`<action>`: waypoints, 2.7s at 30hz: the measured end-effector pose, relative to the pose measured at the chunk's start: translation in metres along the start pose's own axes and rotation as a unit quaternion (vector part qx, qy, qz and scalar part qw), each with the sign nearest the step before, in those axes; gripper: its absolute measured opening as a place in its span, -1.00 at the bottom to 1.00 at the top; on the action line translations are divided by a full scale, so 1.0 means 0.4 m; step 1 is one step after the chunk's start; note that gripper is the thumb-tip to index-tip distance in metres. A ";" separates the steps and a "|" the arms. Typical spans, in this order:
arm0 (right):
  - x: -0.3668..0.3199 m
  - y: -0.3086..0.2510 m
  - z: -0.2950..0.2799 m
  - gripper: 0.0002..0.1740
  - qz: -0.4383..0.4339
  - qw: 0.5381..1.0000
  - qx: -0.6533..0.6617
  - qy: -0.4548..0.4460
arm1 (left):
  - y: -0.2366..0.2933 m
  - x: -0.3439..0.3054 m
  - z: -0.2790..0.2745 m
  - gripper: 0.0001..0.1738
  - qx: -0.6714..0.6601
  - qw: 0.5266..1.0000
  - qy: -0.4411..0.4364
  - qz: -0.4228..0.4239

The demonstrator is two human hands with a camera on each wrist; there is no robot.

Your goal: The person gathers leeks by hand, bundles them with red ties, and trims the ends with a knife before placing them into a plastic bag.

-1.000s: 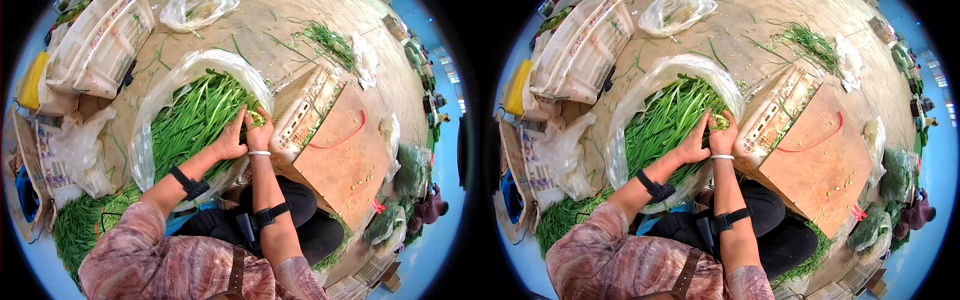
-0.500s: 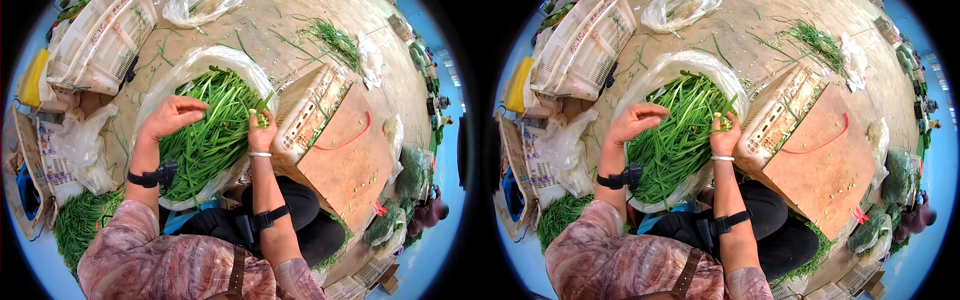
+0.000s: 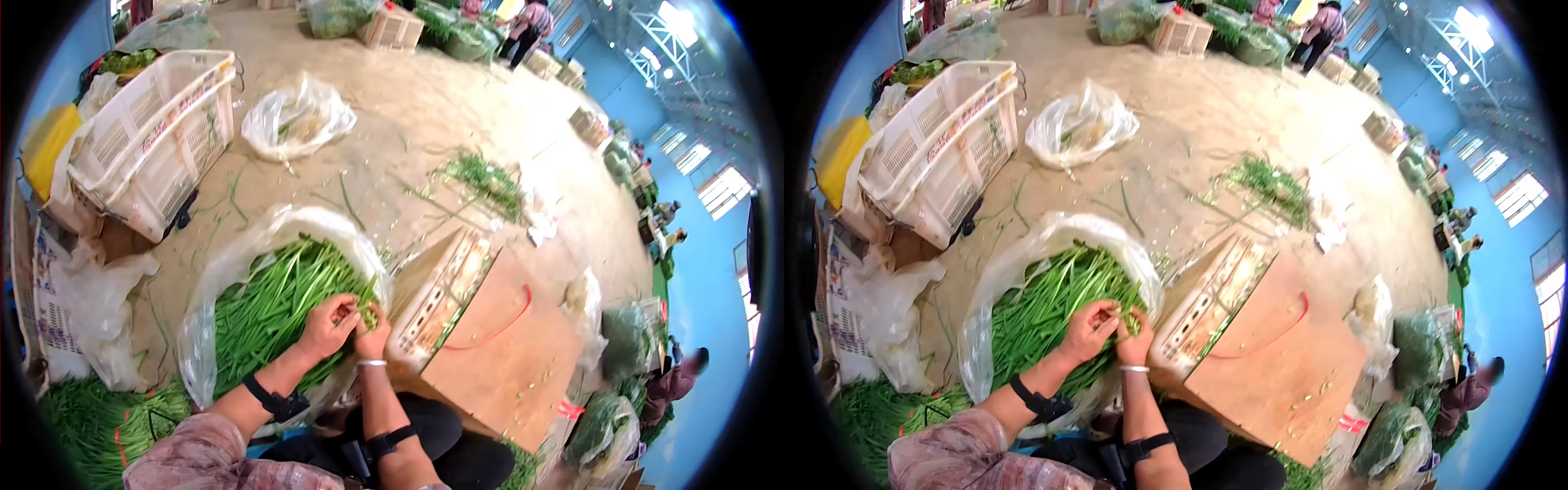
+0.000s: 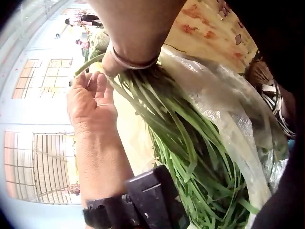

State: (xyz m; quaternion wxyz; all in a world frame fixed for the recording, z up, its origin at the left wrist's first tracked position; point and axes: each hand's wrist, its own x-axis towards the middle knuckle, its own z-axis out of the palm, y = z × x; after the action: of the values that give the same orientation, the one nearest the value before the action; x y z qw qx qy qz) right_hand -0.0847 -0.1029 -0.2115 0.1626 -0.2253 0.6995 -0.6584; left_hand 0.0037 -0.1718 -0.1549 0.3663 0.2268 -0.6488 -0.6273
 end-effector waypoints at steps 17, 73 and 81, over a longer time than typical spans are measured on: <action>0.000 0.005 0.021 -0.71 0.077 0.987 0.137 0.021 | -0.038 0.044 -0.095 -0.54 0.091 0.992 -0.044 -0.082; -0.208 -0.279 0.024 -0.76 -0.072 0.993 -0.001 -0.097 | -0.207 0.182 -0.033 0.41 0.508 0.759 -0.317 -0.256; -0.163 -0.200 0.016 -0.75 -0.113 0.991 -0.013 -0.066 | -0.189 0.131 -0.033 0.48 0.496 0.781 -0.302 -0.232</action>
State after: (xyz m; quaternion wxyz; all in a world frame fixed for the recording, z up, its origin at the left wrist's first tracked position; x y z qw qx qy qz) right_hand -0.0181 -0.0765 -0.1370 0.1298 -0.3474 0.6662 -0.6470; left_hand -0.0317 -0.2280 -0.2198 -0.1678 0.3200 -0.8752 -0.3217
